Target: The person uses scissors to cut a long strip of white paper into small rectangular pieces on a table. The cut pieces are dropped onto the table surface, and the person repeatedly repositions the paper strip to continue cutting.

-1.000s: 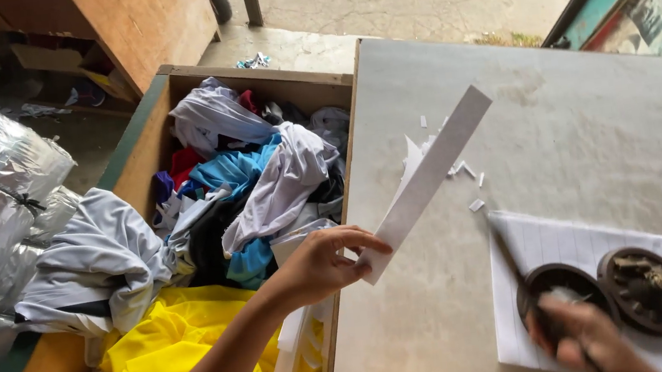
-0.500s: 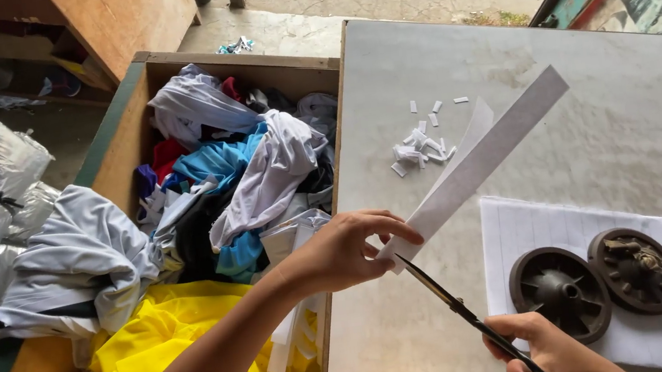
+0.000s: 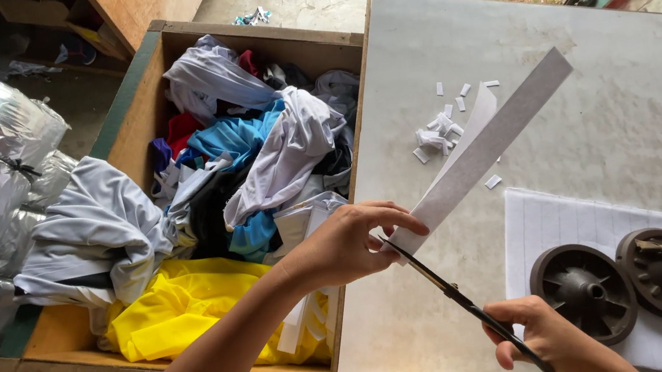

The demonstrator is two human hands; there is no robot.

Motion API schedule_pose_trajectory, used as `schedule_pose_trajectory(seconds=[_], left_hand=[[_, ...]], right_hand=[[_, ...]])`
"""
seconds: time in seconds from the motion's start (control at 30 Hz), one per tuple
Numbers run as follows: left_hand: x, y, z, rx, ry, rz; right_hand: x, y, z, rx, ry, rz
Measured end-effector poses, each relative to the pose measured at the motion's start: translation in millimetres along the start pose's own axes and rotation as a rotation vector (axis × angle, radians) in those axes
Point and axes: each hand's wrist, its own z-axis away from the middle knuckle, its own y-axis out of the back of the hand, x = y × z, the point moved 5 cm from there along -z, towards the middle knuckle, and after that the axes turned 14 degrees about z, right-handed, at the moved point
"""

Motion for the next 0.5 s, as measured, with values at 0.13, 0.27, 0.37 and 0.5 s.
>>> schedule_pose_trajectory(seconds=[0.13, 0.27, 0.37, 0.5], left_hand=[[-9.0, 3.3, 6.7, 0.033, 0.012, -0.007], [-58.0, 21.1, 31.1, 0.171, 0.043, -0.018], [-120.6, 54.4, 73.3, 0.370, 0.172, 0.100], [-223.9, 54.1, 143.1, 0.566, 0.670, 0.425]], right_hand=[[10.7, -5.2, -1.3, 0.041, -0.008, 0.019], [28.7, -13.3, 5.7, -0.041, -0.277, -0.012], [81.5, -28.7, 21.7, -0.071, -0.437, 0.127], [152.5, -61.7, 51.0, -0.143, -0.594, 0.238]])
